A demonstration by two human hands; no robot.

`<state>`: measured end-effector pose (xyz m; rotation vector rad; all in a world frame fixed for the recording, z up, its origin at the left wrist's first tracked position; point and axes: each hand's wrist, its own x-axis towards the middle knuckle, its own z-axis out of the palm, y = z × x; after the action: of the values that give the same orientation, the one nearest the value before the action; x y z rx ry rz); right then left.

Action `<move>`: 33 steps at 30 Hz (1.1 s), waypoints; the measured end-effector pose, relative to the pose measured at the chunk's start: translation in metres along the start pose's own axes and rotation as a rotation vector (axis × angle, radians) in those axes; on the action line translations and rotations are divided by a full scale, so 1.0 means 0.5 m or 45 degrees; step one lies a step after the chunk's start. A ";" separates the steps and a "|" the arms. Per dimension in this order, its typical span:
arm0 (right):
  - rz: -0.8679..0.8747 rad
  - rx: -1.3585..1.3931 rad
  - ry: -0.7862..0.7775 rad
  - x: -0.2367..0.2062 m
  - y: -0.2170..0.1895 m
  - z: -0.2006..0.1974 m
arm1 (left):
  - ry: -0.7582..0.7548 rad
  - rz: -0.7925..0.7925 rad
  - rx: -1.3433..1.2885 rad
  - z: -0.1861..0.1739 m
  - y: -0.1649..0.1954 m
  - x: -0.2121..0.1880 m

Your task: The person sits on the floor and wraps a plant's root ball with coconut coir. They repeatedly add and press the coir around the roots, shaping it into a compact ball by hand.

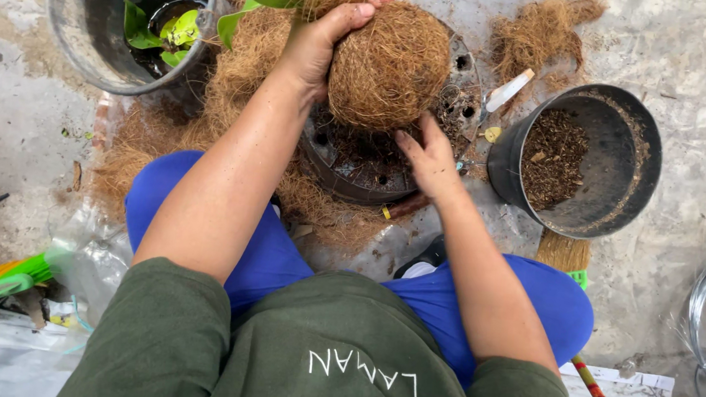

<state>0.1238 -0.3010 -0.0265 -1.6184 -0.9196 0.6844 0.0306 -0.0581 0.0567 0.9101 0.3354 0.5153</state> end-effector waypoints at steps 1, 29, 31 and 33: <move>-0.016 0.126 -0.006 -0.016 -0.002 0.020 | 0.022 -0.008 0.005 0.004 0.003 -0.003; 0.292 0.739 0.785 0.011 -0.077 -0.216 | -0.799 -0.019 0.567 0.019 0.020 -0.054; 0.251 0.780 0.758 0.008 -0.080 -0.224 | -0.822 -0.057 0.716 0.024 0.019 -0.059; 0.211 0.784 0.736 0.009 -0.085 -0.226 | -0.778 -0.115 0.891 0.026 0.016 -0.063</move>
<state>0.2099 -0.3521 0.0415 -1.2273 -0.1256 0.4977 0.0084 -0.0800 0.0727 1.6639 -0.0165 0.0010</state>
